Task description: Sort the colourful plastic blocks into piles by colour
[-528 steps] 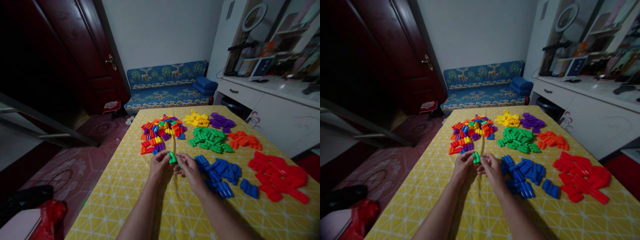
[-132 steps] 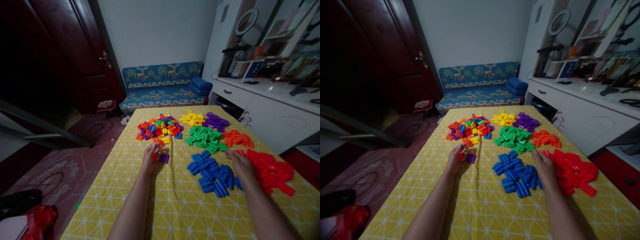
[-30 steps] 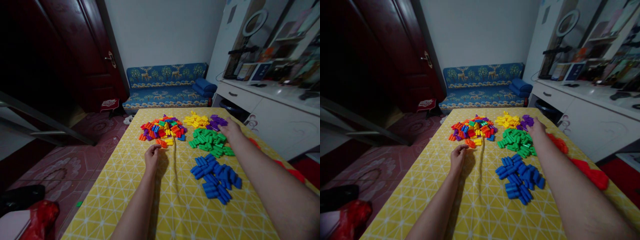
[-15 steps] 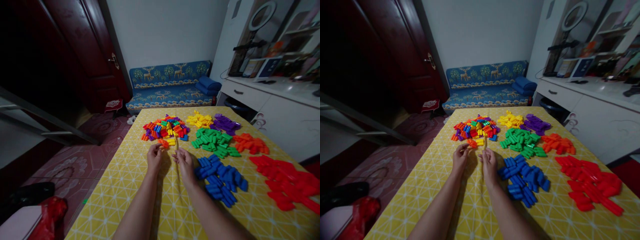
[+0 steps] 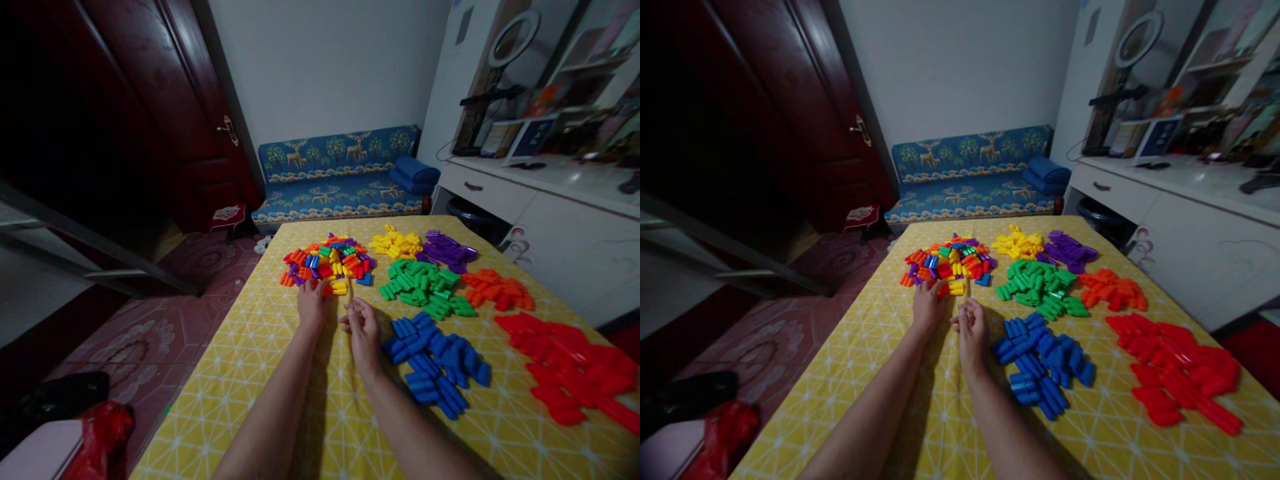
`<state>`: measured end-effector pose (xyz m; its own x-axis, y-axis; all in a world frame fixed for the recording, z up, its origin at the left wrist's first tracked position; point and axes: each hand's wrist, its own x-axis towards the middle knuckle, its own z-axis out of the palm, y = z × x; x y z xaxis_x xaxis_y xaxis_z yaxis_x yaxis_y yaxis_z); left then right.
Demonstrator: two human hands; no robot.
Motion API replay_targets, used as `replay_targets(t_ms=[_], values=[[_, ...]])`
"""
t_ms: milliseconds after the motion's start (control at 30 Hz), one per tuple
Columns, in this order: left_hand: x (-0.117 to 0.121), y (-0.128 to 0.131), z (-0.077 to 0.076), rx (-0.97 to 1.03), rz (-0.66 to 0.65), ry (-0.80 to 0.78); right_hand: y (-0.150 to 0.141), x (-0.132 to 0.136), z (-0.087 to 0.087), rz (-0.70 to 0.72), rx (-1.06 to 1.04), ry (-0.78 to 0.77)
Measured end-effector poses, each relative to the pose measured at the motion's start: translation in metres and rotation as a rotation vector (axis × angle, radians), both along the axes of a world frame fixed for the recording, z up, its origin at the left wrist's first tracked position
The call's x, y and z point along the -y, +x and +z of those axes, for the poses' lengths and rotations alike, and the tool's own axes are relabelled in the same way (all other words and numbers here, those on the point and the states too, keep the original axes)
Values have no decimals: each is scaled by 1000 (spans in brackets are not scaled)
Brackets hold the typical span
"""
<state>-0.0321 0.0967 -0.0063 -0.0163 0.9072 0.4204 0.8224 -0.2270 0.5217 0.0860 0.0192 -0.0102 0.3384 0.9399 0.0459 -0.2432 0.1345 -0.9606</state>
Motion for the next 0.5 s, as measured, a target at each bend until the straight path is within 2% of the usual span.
replay_targets(t_ms=[133, 333, 500], values=[[1, -3, 1, 92, -9, 16, 1, -1, 0, -7, -1, -2], [37, 1, -6, 190, -2, -33, 0, -2, -4, -8, 54, 24], [57, 4, 2, 200, -163, -104, 0, -3, -7, 5, 93, 16]])
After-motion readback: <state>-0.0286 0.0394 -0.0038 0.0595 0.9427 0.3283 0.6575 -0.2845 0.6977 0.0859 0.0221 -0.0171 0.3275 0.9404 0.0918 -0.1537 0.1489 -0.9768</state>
